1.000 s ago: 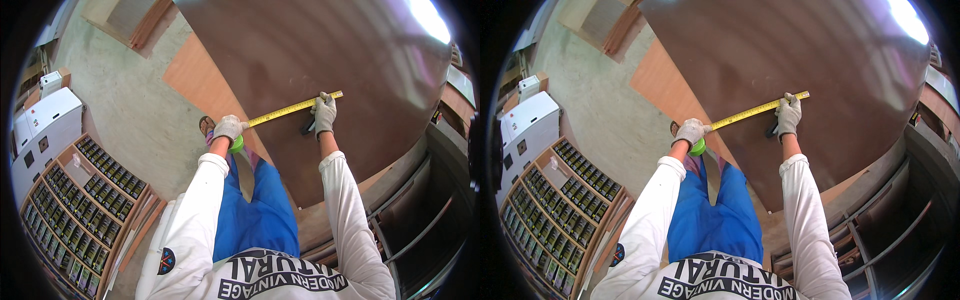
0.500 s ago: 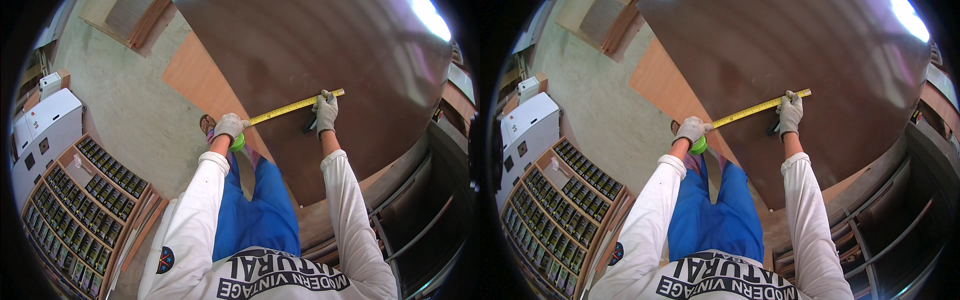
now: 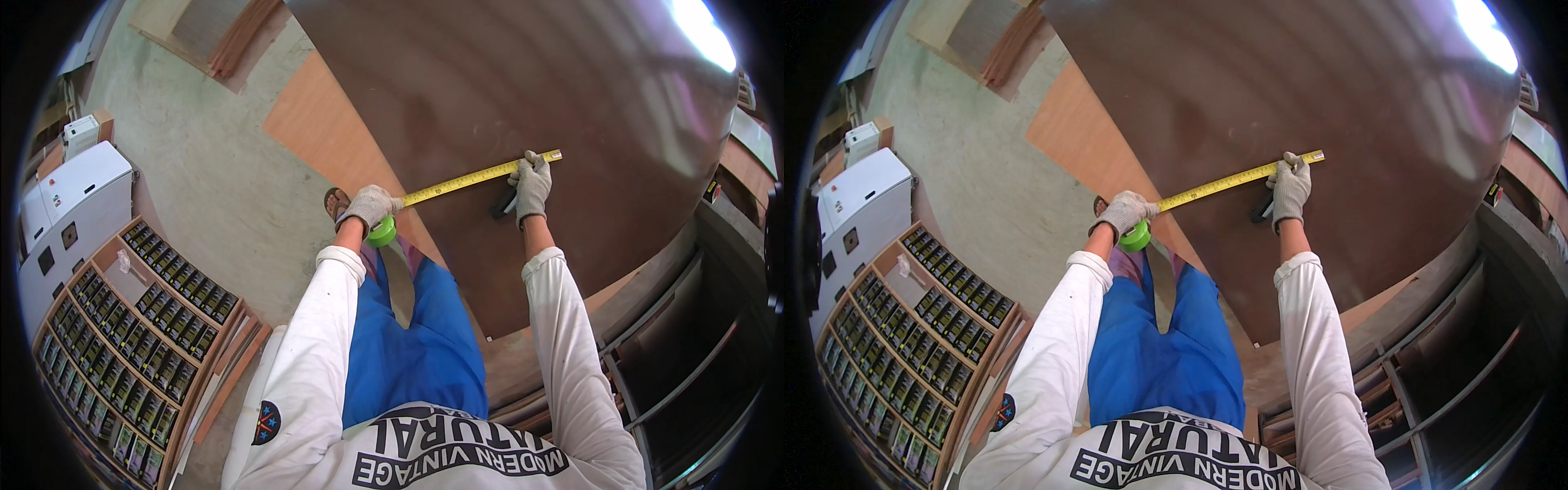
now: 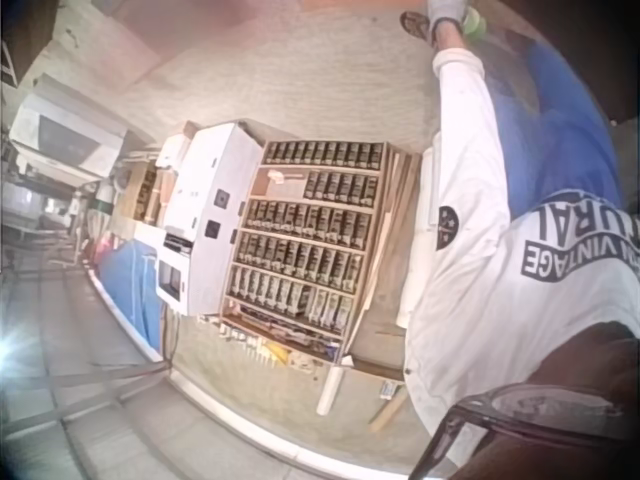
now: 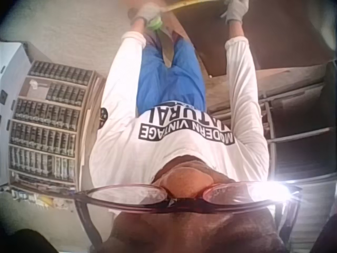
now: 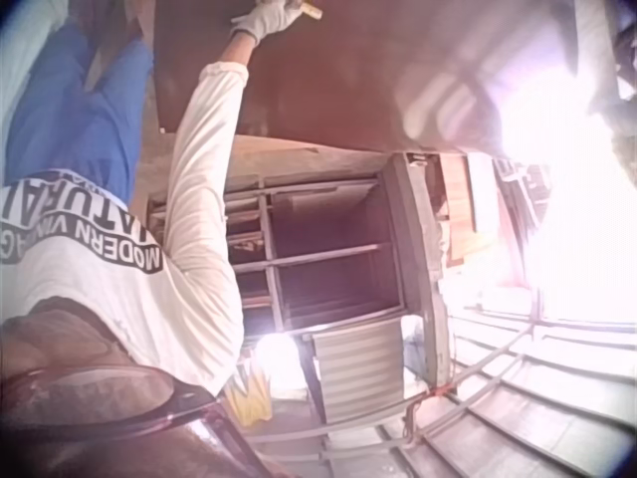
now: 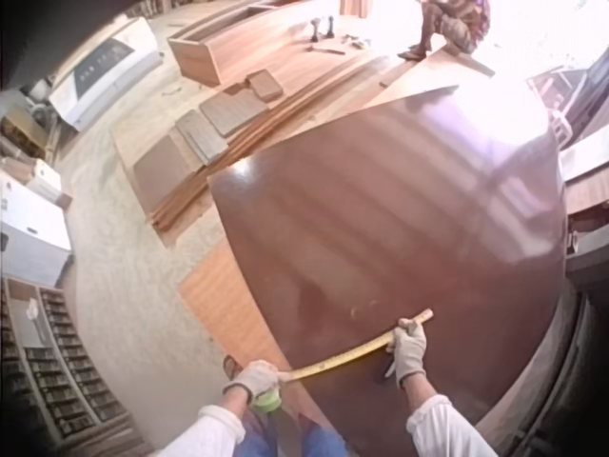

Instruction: The person measures a large brown laminate sheet using a tape measure and a pencil, then uses a wooden board as a straight edge to cut a line across the sheet with a utility knife.

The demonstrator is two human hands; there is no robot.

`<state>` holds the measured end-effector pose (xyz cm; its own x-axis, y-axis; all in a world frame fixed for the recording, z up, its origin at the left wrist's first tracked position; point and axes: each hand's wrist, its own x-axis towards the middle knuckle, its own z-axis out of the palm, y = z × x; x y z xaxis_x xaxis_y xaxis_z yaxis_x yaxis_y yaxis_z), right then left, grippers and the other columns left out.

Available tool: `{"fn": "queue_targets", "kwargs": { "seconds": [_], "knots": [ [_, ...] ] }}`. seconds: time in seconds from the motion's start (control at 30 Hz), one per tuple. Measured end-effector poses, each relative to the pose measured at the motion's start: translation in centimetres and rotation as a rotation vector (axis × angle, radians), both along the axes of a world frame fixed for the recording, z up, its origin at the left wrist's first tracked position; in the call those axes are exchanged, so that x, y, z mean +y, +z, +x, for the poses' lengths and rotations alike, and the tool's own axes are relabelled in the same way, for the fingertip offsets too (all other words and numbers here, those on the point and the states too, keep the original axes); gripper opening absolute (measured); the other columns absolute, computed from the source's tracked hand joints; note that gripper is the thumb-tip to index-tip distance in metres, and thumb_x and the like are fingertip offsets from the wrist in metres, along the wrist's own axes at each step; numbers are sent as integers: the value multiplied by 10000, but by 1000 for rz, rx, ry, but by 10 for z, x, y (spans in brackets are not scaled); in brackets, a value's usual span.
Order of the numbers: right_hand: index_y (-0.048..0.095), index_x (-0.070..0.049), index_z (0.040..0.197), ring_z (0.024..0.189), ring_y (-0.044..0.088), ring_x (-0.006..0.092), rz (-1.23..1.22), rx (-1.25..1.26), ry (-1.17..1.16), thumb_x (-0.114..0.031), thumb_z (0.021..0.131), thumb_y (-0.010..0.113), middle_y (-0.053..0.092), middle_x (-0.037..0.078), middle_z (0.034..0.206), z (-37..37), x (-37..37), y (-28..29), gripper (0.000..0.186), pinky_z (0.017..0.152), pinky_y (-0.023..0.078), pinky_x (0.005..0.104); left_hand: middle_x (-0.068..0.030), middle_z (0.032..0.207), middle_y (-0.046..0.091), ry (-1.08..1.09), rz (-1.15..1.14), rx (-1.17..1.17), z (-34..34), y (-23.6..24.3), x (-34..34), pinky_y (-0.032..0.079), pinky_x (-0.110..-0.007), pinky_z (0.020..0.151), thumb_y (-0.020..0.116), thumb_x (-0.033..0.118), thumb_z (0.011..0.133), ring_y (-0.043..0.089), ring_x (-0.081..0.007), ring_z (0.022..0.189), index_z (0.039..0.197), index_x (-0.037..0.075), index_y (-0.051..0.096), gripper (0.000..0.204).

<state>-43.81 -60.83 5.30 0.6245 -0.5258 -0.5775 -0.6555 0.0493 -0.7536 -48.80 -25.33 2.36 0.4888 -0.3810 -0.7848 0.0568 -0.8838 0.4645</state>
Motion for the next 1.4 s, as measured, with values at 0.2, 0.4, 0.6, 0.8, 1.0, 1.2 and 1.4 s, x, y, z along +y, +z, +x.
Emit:
{"fn": "queue_targets", "kwargs": {
  "seconds": [0.2,0.4,0.6,0.8,1.0,1.2,1.4],
  "knots": [
    [627,-35,1303,649,570,79,-35,12,2,-133,1046,614,609,12,925,7,7,6,276,593,541,251,-142,857,776,112,-41,-9,-4,-11,5,565,-411,746,694,517,919,753,-303,835,869,79,805,455],
    [660,-91,1185,560,522,81,20,-14,7,-199,1021,657,586,-8,804,18,37,18,197,503,466,282,-73,893,783,-234,-22,-503,-23,-3,53,594,-429,717,600,383,992,751,-324,837,926,250,808,255],
    [688,-93,1102,588,546,74,-156,-137,78,-78,1027,626,607,-13,776,17,-10,28,99,527,478,277,-68,771,724,568,-291,311,8,78,5,530,-339,679,681,372,951,688,-181,706,854,48,758,347],
    [719,-104,1091,652,531,50,56,-224,68,-103,1004,695,633,-36,816,107,119,93,90,589,468,264,14,728,669,816,-160,315,60,176,116,481,-282,618,721,308,944,587,-86,649,857,61,758,264],
    [698,-94,1116,644,569,59,-69,-315,-154,-127,1002,675,650,-15,846,243,166,75,121,592,503,271,28,713,650,906,-182,208,135,136,207,457,-276,574,725,272,979,559,-66,622,885,72,749,222],
    [672,-50,1174,618,612,91,3,-285,-283,-99,950,715,666,24,855,393,187,40,233,571,549,271,45,696,613,883,-317,130,263,62,244,434,-264,534,707,257,1016,514,-46,578,920,62,744,220],
    [697,-53,1127,588,599,88,-50,-131,-227,-92,960,713,654,17,802,476,205,14,173,540,537,266,-48,714,654,766,-340,23,345,15,261,497,-333,614,692,265,1025,602,-118,670,984,-12,742,284]
  ]
}}
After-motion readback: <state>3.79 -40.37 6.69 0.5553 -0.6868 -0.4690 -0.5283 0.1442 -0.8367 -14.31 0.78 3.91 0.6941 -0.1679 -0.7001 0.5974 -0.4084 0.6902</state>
